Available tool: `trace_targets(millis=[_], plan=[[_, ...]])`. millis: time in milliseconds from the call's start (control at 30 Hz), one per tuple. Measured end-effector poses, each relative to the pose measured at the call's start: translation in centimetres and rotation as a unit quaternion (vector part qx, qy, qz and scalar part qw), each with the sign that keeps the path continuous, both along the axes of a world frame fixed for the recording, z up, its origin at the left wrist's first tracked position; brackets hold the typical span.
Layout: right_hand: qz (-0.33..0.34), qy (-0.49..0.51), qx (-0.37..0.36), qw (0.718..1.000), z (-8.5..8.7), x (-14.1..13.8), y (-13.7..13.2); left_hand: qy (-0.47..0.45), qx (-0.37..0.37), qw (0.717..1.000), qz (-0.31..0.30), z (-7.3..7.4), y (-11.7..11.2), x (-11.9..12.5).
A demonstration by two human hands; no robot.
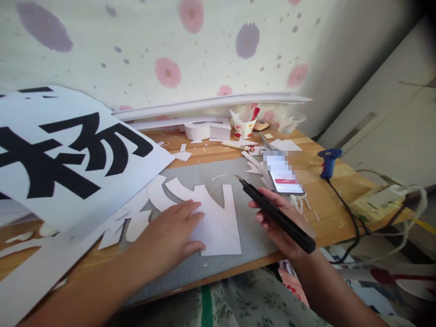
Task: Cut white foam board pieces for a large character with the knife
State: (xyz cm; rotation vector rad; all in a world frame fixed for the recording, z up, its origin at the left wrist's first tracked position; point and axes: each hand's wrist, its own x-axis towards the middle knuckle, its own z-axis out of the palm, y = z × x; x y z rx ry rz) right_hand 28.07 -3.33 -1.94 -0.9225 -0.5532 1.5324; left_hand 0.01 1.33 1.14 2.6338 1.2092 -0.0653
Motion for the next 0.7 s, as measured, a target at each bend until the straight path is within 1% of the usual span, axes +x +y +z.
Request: trace_targets(millis=[33,100,167,233,300,367,400,467,533,600,700], plan=[[0.002,0.007,-0.003,1.000,0.0,-0.5,0.1,0.009,-0.004,1.000,-0.007,-0.6,-0.8,0.0],[0.005,0.013,0.001,1.000,0.1,-1.6,0.2,0.024,-0.001,1.000,-0.018,-1.6,-1.8,0.3],[-0.001,0.009,0.025,1.000,0.0,-2.8,0.3,0.030,0.015,0.999,-0.028,-2.2,-2.0,0.4],[-0.015,-0.009,0.068,0.998,-0.4,-3.8,0.2,0.028,0.035,0.998,-0.043,-2.6,-2.0,0.4],[-0.044,-0.053,0.121,0.990,-0.9,-4.5,0.2,0.019,0.053,0.997,-0.059,-2.8,-2.0,0.2],[-0.090,-0.144,0.150,0.974,-1.5,-4.9,0.1,0.004,0.067,0.995,-0.070,-3.2,-2.1,0.1],[-0.112,-0.211,0.150,0.959,-1.6,-5.0,0.1,-0.005,0.072,0.995,-0.074,-3.4,-2.1,0.0],[-0.126,-0.355,0.145,0.915,-1.6,-5.3,0.0,-0.024,0.077,0.994,-0.080,-3.9,-2.2,-0.2],[-0.096,-0.468,0.153,0.865,-1.3,-5.7,-0.1,-0.044,0.079,0.992,-0.084,-4.4,-2.1,-0.3],[-0.055,-0.531,0.181,0.826,-1.0,-6.2,0.0,-0.064,0.080,0.991,-0.083,-5.0,-2.1,-0.5],[-0.029,-0.575,0.223,0.787,-0.8,-6.6,0.3,-0.081,0.068,0.992,-0.076,-5.4,-2.0,-0.6]])
